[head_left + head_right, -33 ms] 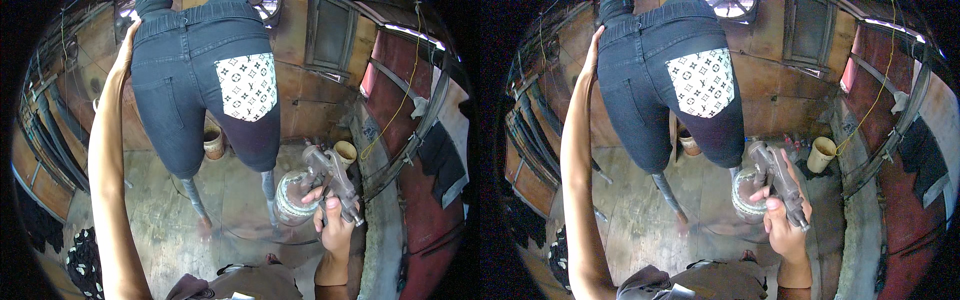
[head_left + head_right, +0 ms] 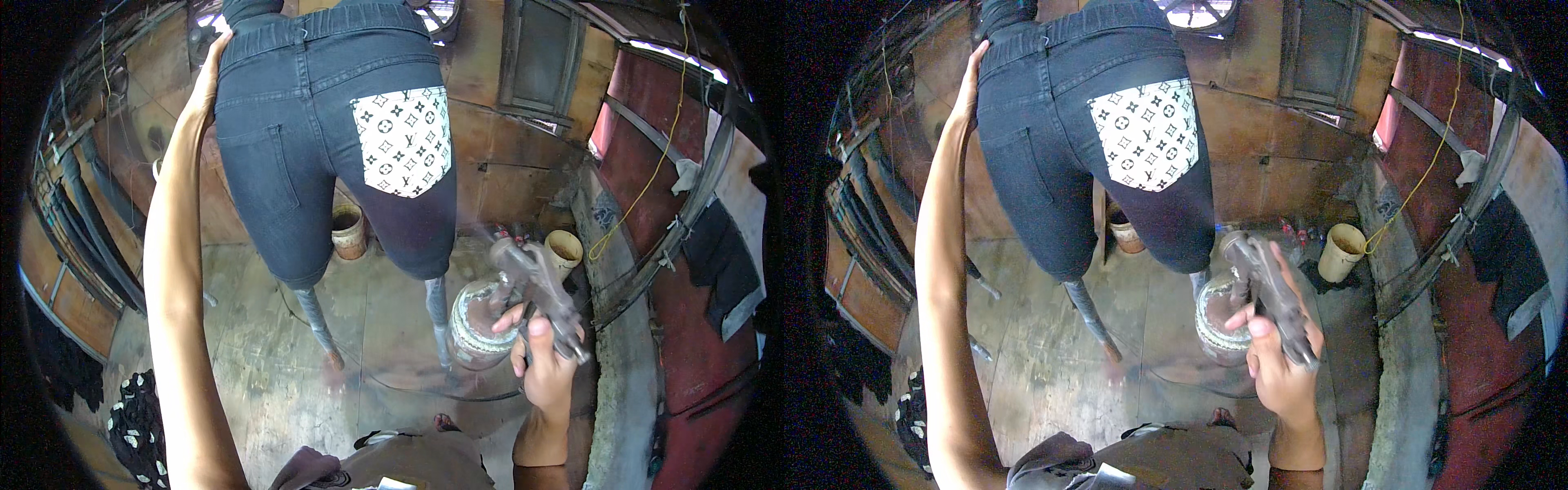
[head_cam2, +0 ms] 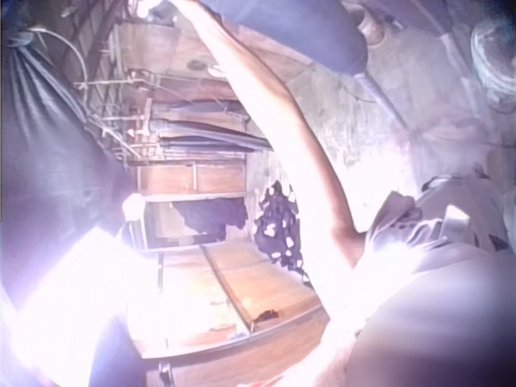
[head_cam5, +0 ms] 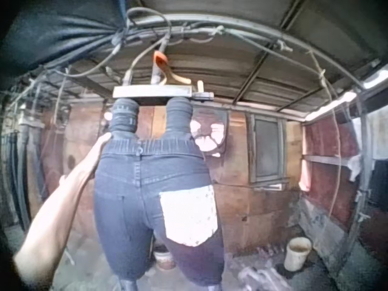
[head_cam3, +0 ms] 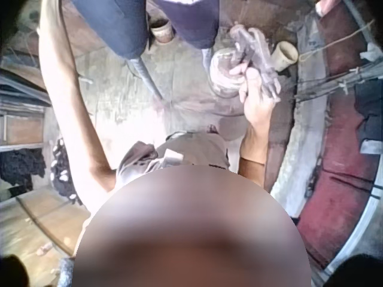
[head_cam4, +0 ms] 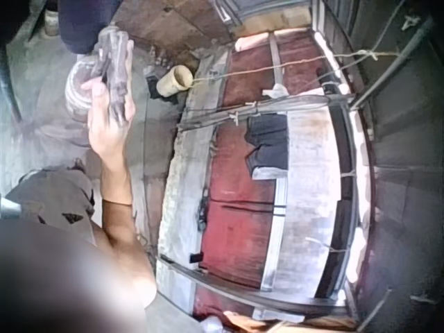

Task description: The person repeatedly spray-paints the back of black denim shorts mounted on a mannequin, then brushes the surface. The person removes the shorts, picks up another pair from a pile, mounts them, and repeats the spray and brush cycle.

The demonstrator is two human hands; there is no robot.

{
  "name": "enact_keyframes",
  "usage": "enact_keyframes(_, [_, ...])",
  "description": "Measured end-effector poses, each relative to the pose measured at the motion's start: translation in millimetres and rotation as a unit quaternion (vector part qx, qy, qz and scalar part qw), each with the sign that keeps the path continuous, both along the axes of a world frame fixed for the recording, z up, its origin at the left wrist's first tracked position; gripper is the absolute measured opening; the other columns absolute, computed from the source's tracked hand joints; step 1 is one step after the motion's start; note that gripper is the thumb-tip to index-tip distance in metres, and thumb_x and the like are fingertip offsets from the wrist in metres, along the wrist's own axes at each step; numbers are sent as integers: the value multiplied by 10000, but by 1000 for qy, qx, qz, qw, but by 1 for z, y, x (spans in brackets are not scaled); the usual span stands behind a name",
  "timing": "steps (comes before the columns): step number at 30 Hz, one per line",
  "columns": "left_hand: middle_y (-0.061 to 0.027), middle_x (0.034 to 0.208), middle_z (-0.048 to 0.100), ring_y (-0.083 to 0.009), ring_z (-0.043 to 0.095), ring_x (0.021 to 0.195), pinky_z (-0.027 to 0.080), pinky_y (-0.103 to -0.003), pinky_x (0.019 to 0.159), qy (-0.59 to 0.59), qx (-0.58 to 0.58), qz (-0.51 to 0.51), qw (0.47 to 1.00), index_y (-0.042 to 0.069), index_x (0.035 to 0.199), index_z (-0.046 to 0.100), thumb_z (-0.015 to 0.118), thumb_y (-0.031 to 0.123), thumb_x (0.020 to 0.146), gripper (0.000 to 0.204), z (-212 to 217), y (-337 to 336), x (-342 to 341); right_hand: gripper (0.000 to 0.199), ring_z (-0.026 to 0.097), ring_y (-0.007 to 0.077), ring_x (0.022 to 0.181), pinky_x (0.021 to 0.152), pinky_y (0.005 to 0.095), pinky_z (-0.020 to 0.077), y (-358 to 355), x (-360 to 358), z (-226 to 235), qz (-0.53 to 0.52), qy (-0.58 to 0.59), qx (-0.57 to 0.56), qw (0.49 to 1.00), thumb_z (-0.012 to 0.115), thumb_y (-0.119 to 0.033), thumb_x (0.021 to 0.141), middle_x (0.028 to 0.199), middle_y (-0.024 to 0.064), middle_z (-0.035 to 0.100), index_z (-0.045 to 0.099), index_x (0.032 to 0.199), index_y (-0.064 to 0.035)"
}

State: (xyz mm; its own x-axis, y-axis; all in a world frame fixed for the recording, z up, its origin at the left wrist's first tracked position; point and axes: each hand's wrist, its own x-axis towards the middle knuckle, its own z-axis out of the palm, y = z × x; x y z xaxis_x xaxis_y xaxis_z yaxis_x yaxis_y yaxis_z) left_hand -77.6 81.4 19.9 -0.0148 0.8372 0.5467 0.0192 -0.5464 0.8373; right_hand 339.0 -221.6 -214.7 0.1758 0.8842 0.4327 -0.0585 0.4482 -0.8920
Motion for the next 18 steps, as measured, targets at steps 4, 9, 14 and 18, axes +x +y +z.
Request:
enact_keyframes(4, [-158,1289,664,-233,691,1088,549,-362,978,20,11,11,1000,39,1384,593,615,653,903,781,5,7,-11,551,669,92,759,653,252,515,30,-12,-24,16,-74,-136,988,628,-216,1024,968,52,721,468,1526,-54])
enact_keyframes(9, [-180,1314,627,-243,603,1189,440,-375,1062,104,54,107,987,-36,1386,562,608,652,893,848,12,6,-21,490,714,133,818,763,291,543,68,-46,-46,37,-237,-224,945,630,-195,1029,1052,77,730,520,1482,-46])
enact_keyframes(14, [-315,1371,538,-348,560,1263,407,-407,1110,211,104,206,950,-172,1446,369,612,707,854,1087,15,-15,-19,509,687,118,849,774,278,536,74,-64,-19,62,-72,-11,995,610,-226,1044,1224,101,692,497,1471,28])
enact_keyframes(18, [-388,1423,457,-403,497,1348,390,-416,1139,276,115,258,919,-235,1446,295,600,727,848,1173,11,-41,-3,509,672,114,834,731,276,535,89,-78,2,26,-62,141,988,584,-230,1052,1381,134,634,486,1479,31])
